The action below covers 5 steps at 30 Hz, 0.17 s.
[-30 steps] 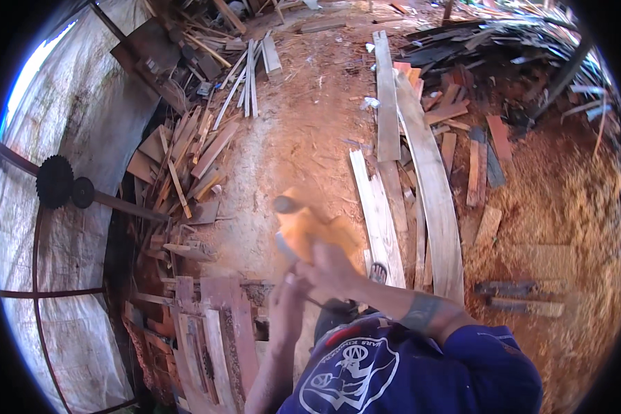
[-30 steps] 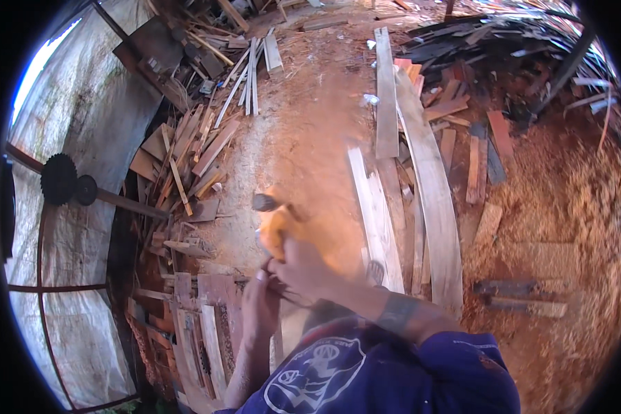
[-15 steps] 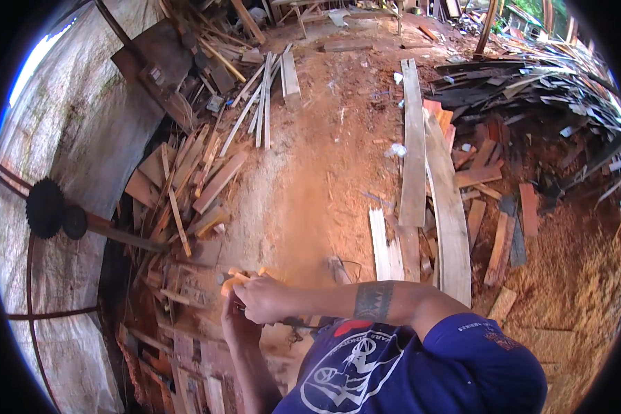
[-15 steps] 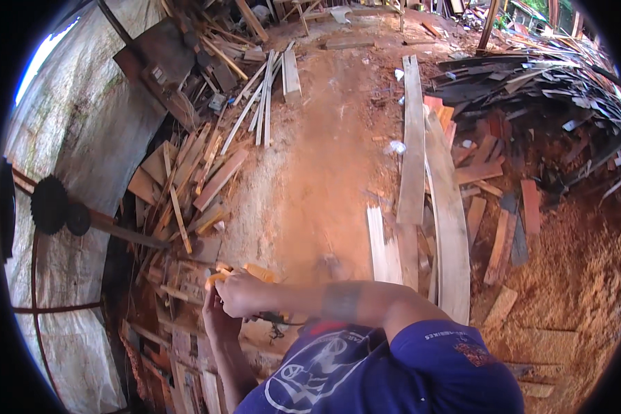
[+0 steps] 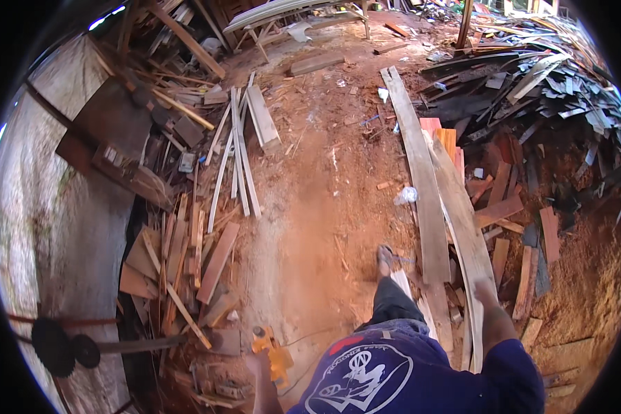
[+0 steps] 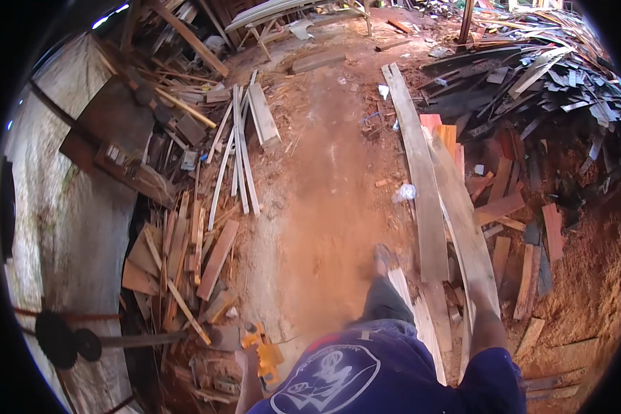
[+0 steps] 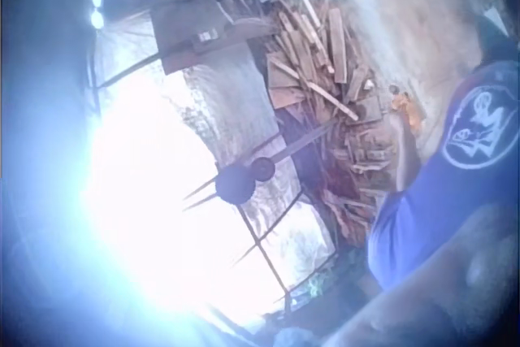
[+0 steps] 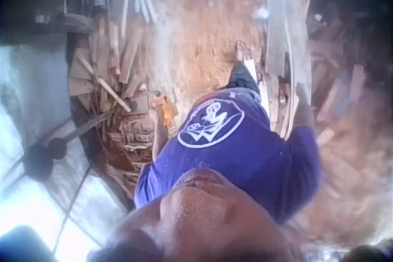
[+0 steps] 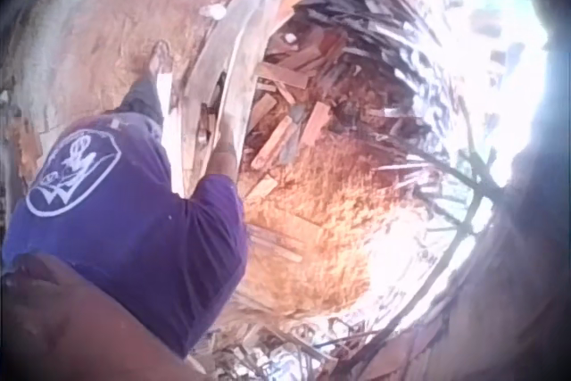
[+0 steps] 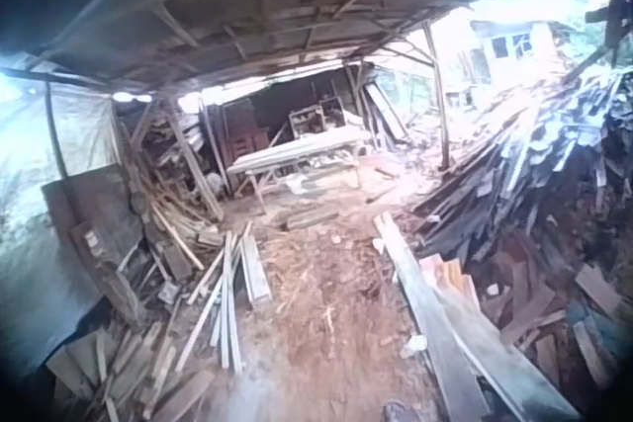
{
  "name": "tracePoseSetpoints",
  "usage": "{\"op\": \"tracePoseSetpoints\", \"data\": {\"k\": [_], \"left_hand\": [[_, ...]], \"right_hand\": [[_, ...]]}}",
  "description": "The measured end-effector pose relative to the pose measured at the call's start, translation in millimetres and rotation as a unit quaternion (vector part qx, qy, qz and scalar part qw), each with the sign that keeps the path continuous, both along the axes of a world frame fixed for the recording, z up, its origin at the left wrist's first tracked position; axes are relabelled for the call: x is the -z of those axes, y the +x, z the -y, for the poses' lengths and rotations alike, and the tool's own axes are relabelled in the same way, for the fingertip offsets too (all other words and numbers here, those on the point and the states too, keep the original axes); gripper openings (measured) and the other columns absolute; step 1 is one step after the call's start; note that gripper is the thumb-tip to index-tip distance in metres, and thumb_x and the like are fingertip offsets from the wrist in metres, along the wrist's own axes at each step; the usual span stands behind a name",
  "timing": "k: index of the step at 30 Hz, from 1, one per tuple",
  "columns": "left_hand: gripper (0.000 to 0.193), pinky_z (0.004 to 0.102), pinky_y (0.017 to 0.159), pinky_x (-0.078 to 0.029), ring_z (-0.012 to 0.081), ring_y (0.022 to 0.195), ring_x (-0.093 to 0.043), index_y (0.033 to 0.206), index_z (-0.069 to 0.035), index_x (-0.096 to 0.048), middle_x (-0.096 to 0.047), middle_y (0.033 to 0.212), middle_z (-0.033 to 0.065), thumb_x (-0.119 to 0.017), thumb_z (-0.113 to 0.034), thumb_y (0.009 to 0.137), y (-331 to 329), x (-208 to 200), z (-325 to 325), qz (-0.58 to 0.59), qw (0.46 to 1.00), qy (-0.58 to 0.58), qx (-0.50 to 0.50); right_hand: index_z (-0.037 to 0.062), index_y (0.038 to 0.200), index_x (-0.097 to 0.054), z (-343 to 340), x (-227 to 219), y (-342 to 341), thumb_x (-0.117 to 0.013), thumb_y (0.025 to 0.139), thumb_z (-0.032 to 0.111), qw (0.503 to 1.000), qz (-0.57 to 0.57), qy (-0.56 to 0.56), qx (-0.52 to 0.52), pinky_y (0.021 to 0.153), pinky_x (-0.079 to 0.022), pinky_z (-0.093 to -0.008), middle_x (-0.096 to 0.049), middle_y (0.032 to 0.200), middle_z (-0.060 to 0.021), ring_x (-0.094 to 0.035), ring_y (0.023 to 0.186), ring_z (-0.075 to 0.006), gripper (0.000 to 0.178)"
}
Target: The person receives an electric planer from another worker, unplugs the power cord from an extension cord socket, and walks away while carrying the planer.
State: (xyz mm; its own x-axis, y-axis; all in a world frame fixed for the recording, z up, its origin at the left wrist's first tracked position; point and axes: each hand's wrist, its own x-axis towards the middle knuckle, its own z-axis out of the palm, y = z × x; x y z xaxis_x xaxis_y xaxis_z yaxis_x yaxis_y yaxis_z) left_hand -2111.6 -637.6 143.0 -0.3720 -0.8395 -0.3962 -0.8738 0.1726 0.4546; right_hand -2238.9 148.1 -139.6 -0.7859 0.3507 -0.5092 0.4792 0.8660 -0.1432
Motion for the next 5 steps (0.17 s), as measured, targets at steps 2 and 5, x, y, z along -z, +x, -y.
{"op": "tracePoseSetpoints", "data": {"k": [2,5], "left_hand": [[0.022,0.0314,0.035,-0.041,0.0193,0.041,-0.052,0.09,-0.004,-0.058,-0.056,0.059,0.0092,-0.065,-0.011,0.07,-16,47,41,0.006,0.999,-0.032,-0.015],[0.018,0.0301,0.034,-0.04,0.0172,0.039,-0.049,0.077,0.0,-0.052,-0.052,0.053,0.008,-0.066,-0.01,0.07,-95,74,78,-0.088,0.981,0.104,-0.137]], "right_hand": [[0.0125,0.078,-0.046,-12,-2,29,-0.047,0.077,0.017,0.924,0.035,-0.157,0.347,0.031,-0.029,-0.0358,-0.041,0.058,-0.0059,-0.037,0.037,-0.0203,0.005],[0.0082,0.083,-0.05,37,-40,-13,-0.048,0.076,0.027,0.815,0.252,-0.205,0.48,0.048,-0.044,-0.0391,-0.056,0.072,-0.013,-0.052,0.052,-0.0261,0.02]]}}
